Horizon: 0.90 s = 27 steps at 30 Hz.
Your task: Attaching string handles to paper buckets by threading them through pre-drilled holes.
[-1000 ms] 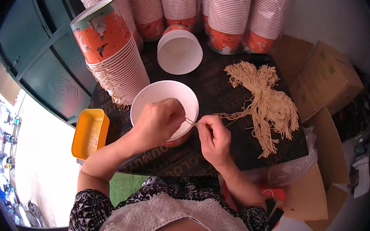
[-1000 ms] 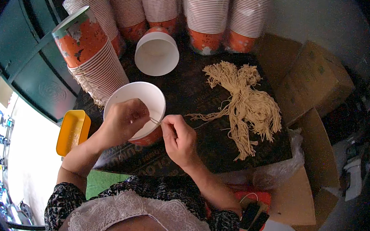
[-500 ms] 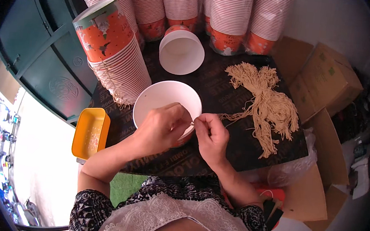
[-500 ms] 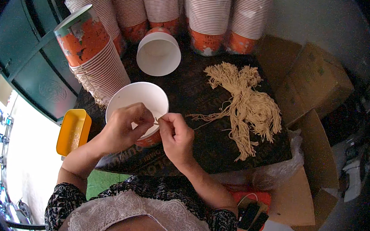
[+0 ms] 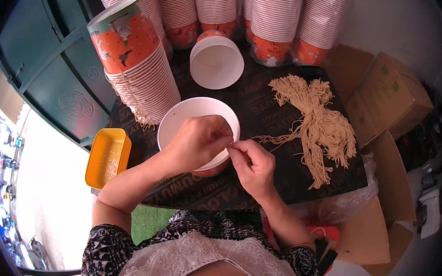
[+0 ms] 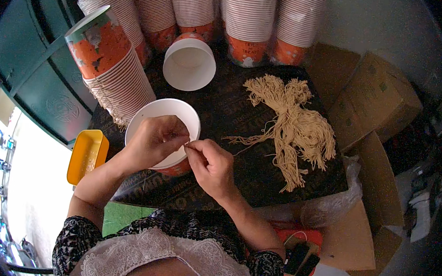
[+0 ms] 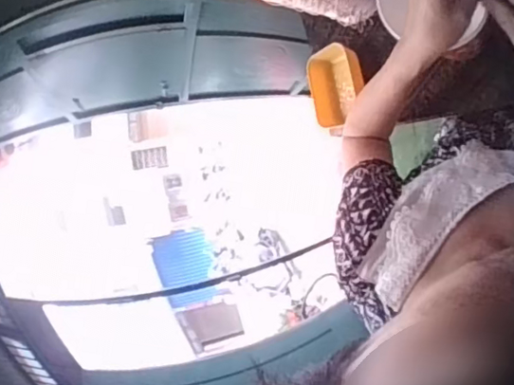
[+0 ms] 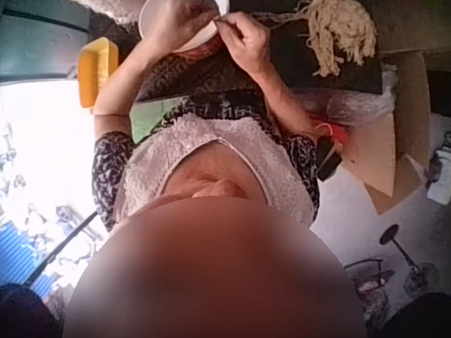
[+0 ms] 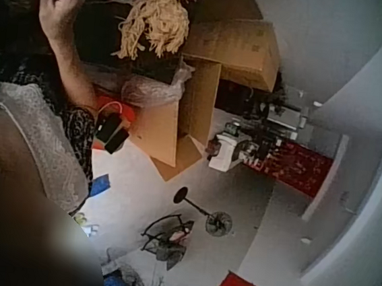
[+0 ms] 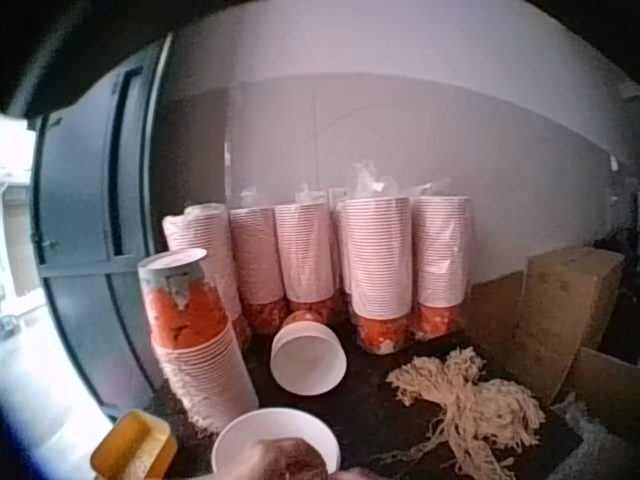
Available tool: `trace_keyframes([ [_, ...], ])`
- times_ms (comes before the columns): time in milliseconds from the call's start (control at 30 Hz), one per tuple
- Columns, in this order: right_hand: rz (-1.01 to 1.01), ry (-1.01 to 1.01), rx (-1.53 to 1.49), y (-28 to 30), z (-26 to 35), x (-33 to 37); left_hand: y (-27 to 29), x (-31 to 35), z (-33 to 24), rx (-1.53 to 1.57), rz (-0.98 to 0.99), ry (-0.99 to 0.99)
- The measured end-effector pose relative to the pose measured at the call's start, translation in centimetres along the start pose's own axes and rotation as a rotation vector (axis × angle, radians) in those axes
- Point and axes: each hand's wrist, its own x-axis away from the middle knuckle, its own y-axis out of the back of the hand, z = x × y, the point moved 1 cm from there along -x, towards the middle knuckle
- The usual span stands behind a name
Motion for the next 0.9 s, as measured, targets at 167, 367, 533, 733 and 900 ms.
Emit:
trace_keyframes([
  [167,-0.006,-0.194,-0.242,0.2,-0.8,0.5,-0.3,0.0,0.6,0.071,-0.052,0.076],
  [367,0.004,-0.446,-0.477,0.1,-1.4,0.9,0.0,0.4,-0.1,-0.056,0.039,-0.029],
  [533,0.007,-0.430,-0.456,0.1,-1.6,0.9,-0.4,1.1,-1.1,-0.110,0.004,-0.149],
  [733,-0.012,-0.394,-0.426,-0.1,-1.3,1.0,-1.1,1.5,-0.8,-0.242,-0.043,-0.224],
  [900,-0.036,-0.340,-0.356,0.2,-1.0,1.0,-1.3,1.3,-1.3,-0.309,-0.051,-0.274],
])
